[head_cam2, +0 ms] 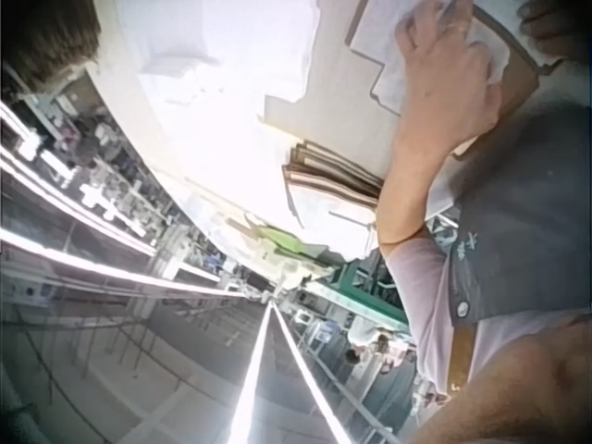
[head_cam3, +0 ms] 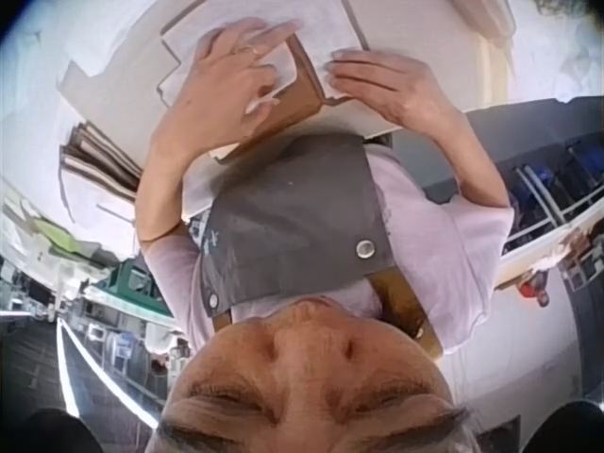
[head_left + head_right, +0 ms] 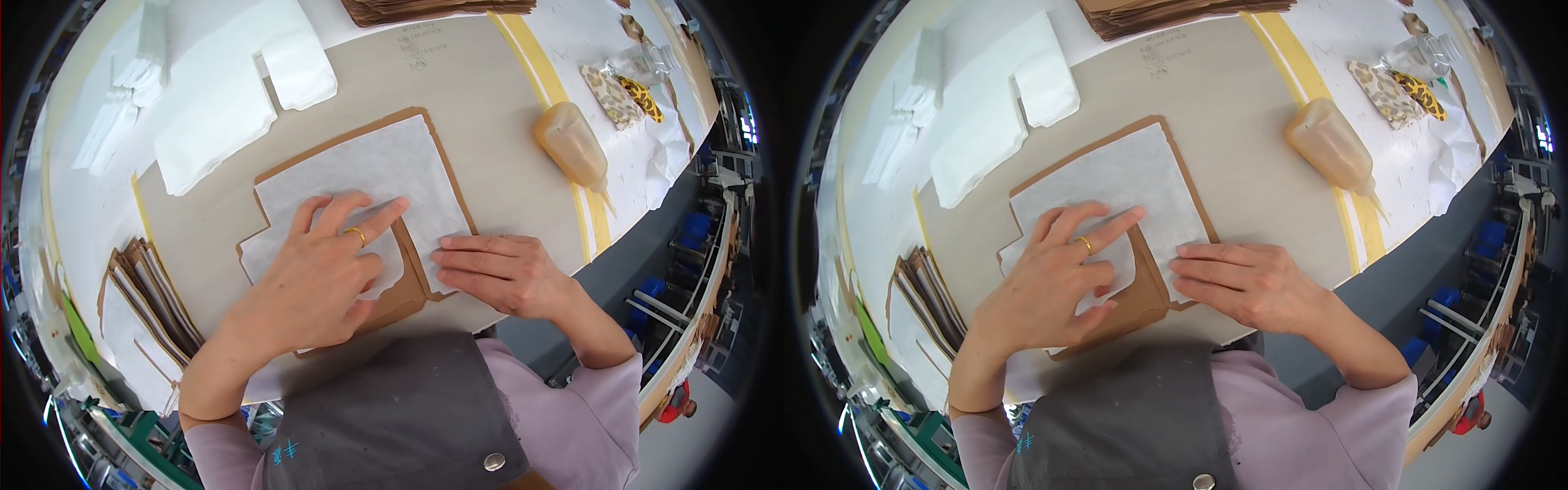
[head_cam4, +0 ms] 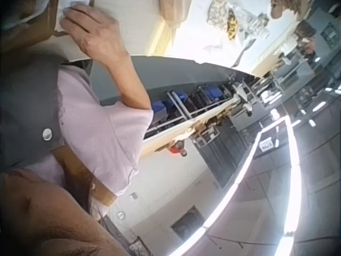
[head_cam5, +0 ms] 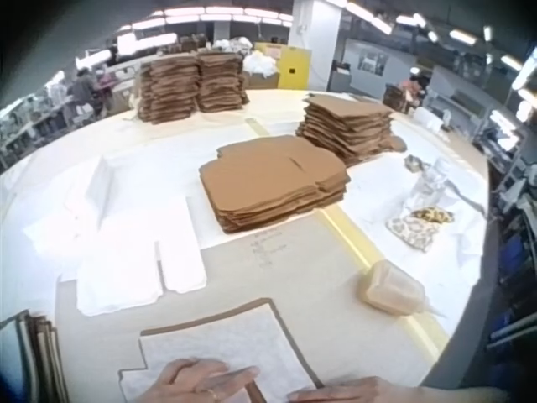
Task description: Applying glue to leather pieces and aligning/pressing fabric lining onto them.
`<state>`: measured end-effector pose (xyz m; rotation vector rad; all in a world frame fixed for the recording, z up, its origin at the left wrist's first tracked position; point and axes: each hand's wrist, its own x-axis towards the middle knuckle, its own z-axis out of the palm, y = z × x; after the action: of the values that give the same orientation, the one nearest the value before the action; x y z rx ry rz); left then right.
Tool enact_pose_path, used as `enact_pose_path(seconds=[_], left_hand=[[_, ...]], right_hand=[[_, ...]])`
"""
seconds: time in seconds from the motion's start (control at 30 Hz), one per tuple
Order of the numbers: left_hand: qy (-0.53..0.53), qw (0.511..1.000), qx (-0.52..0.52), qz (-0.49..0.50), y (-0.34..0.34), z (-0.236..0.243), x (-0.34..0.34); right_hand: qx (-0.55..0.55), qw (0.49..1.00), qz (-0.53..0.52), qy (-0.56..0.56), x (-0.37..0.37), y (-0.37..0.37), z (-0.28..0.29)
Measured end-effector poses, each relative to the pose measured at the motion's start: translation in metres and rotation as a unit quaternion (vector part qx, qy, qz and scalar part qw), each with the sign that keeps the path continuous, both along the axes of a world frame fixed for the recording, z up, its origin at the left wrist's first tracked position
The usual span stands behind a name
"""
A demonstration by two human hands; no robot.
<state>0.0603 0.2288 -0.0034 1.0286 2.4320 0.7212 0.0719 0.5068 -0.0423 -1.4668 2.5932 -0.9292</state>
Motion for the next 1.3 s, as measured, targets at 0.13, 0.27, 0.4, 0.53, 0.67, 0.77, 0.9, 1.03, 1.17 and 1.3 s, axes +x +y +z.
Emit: enact_pose_path(seconds=[0.13, 0.27, 0.4, 0.53, 0.67, 0.77, 0.9, 1.03, 1.17, 1.3], left_hand=[[0.004, 1.0, -0.005, 0.0, 0.001, 0.002, -0.001], [0.006, 1.0, -0.005, 0.006, 0.001, 0.001, -0.001], [0.003, 1.0, -0.012, 0.002, 0.002, 0.002, -0.002], [0.003, 1.0, -0.01, -0.001, 0.003, 0.002, -0.002], [-0.004, 1.0, -0.011, -0.001, 0.002, 0.002, -0.002], [-0.005, 1.0, -0.013, 0.0, 0.002, 0.002, -0.002], [-0.009, 1.0, -0.01, 0.003, 0.002, 0.002, -0.002], [-0.008, 1.0, -0.011, 0.0, 0.001, 0.003, -0.004], [-0.006, 1.0, -0.013, -0.003, 0.002, 0.003, -0.003], [0.005, 1.0, -0.003, 0.007, 0.0, 0.003, 0.003]], right_hand=[[-0.01, 1.0, -0.008, 0.008, 0.001, 0.0, -0.001], [-0.011, 1.0, -0.015, 0.014, 0.001, 0.0, -0.003], [-0.003, 0.999, -0.023, 0.028, 0.003, 0.002, -0.005], [0.007, 0.999, -0.028, 0.036, 0.006, 0.004, -0.006], [0.046, 0.997, -0.037, 0.038, 0.016, 0.007, -0.004], [0.085, 0.996, -0.024, -0.012, 0.026, 0.014, 0.0], [0.145, 0.985, 0.01, -0.094, 0.041, 0.025, 0.007], [0.102, 0.984, 0.061, -0.13, 0.031, 0.038, 0.004], [0.127, 0.991, 0.034, -0.038, -0.007, 0.002, 0.014], [0.201, 0.979, -0.03, 0.0, -0.049, -0.024, 0.0]])
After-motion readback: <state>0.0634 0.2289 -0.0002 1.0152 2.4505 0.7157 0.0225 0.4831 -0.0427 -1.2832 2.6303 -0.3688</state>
